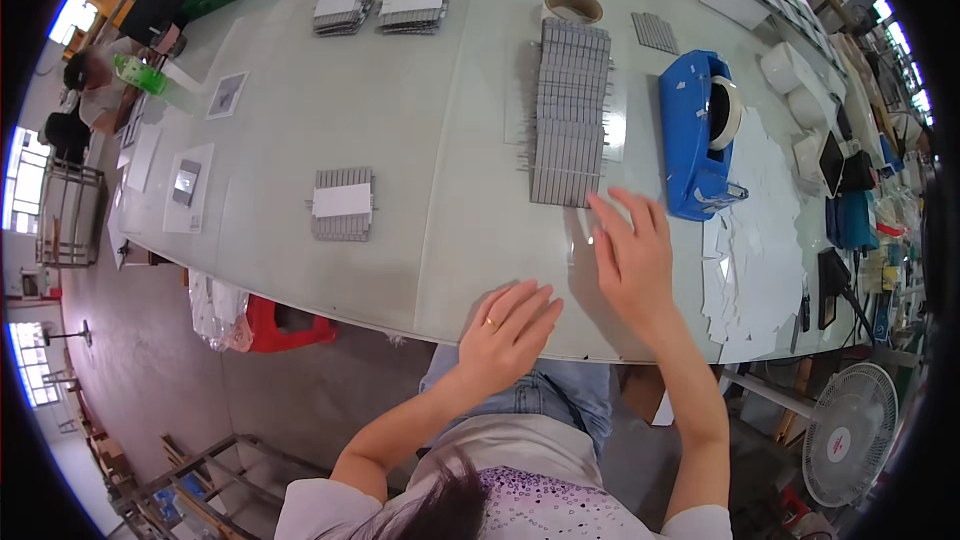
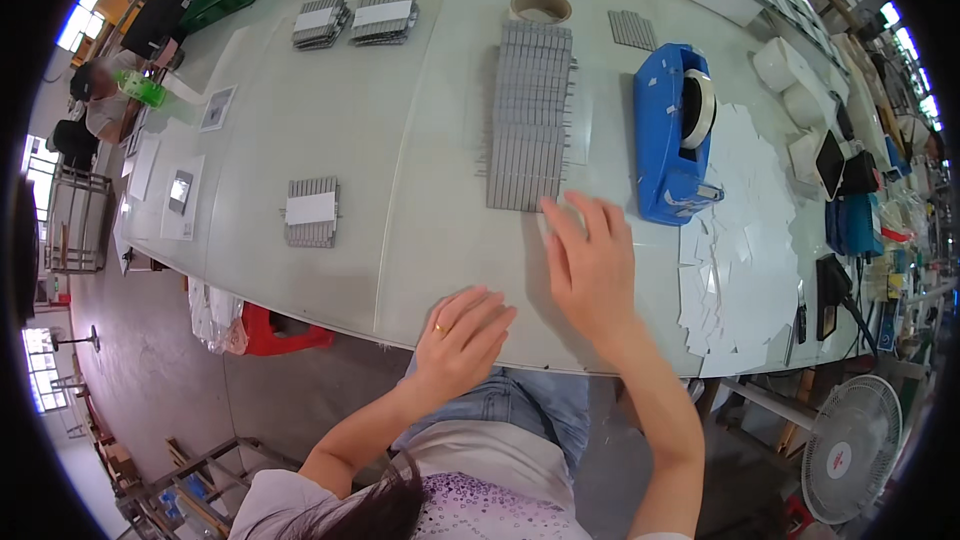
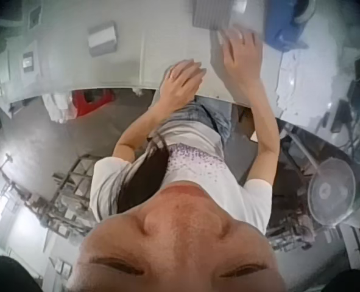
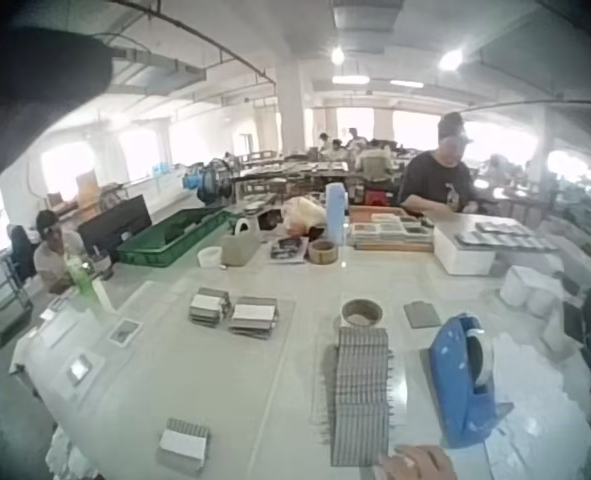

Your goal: Arranging small grey metal components onto white paper cards and securing them with clear tape.

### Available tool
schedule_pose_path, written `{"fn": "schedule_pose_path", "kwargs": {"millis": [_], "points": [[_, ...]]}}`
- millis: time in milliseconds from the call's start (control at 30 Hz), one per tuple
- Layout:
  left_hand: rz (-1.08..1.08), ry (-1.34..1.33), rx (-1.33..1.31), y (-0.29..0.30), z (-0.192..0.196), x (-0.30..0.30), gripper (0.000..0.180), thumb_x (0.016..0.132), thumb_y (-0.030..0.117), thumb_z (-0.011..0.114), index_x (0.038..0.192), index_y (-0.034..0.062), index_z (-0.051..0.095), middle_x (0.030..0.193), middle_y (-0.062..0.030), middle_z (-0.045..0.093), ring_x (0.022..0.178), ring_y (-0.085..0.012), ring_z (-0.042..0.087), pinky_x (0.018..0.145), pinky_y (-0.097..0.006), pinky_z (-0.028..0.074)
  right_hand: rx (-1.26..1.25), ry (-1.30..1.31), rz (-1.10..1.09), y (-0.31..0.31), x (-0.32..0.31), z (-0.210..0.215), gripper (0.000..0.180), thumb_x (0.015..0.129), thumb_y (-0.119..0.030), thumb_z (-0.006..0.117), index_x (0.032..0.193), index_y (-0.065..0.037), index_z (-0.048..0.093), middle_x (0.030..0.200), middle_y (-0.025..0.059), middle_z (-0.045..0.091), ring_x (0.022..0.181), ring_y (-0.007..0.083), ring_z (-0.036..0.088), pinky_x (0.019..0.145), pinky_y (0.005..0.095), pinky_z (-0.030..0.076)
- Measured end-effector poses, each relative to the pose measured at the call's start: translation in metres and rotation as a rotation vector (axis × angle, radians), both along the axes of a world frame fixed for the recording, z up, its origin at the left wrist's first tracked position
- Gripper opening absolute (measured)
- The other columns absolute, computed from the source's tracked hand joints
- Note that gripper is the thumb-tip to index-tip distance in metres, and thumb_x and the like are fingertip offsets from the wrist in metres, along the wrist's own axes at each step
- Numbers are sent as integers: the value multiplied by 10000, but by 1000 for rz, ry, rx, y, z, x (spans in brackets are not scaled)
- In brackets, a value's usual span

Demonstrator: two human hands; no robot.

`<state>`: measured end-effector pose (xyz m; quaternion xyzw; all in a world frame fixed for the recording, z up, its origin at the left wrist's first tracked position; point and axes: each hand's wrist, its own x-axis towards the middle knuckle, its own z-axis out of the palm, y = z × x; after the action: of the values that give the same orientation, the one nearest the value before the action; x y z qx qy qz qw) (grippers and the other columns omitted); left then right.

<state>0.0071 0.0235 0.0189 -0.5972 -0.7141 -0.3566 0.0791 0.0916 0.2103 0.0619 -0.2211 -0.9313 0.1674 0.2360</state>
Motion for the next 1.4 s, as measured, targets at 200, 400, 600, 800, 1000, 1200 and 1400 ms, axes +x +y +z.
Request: {"fn": "schedule_pose_path", "kwargs": {"millis": [200, 400, 600, 800, 1000, 1200, 1400], "points": [[-2, -303, 23, 1, 12, -3, 284, 755, 74, 747, 1031, 105, 692, 1077, -75, 608, 1072, -269, 572, 882, -407, 485, 104, 185, -45, 42, -29, -6, 213, 839, -9, 643, 1050, -43, 648, 1036, 96, 602, 948, 284, 555, 812, 364, 469], [185, -559, 11, 43, 33, -98, 150, 783, 2, 722, 908, 46, 652, 970, -74, 587, 941, -239, 563, 844, -331, 458, -251, 231, -65, 56, -12, -26, 98, 869, -22, 648, 959, -28, 611, 940, 81, 565, 801, 212, 559, 696, 297, 469], [161, -636, 36, 70, 35, -109, 114, 816, 44, 717, 909, 70, 656, 956, -85, 549, 921, -248, 549, 802, -343, 454, 24, 219, 52, 55, -31, -20, 238, 826, -13, 656, 1054, -80, 668, 1034, 74, 596, 942, 268, 556, 774, 345, 477], [66, -601, -96, 24, 40, -66, 128, 802, 0, 717, 900, 55, 657, 953, -75, 553, 915, -210, 554, 822, -311, 456, 184, 181, 63, 57, -53, -23, 288, 829, -88, 653, 1106, -152, 697, 1237, 68, 576, 1135, 317, 501, 918, 434, 419], [91, -567, -97, -3, 31, -56, 153, 778, -14, 731, 885, 69, 661, 942, -61, 543, 900, -214, 545, 808, -324, 454, 225, 168, 74, 58, -62, -22, 280, 837, -107, 656, 1109, -158, 698, 1258, 64, 571, 1178, 306, 480, 937, 434, 393], [85, -571, -71, -11, 28, -46, 169, 765, -23, 738, 878, 75, 660, 938, -51, 540, 897, -220, 522, 800, -325, 435, 207, 128, 81, 58, -59, -25, 275, 835, -103, 656, 1103, -152, 700, 1268, 57, 567, 1179, 299, 479, 936, 431, 389], [61, -562, -52, -9, 29, -46, 171, 765, -24, 737, 878, 80, 663, 932, -51, 542, 888, -222, 514, 786, -328, 428, 245, 96, 107, 47, -48, -24, 291, 820, -100, 664, 1107, -138, 696, 1259, 57, 571, 1173, 291, 486, 917, 425, 387]]}}
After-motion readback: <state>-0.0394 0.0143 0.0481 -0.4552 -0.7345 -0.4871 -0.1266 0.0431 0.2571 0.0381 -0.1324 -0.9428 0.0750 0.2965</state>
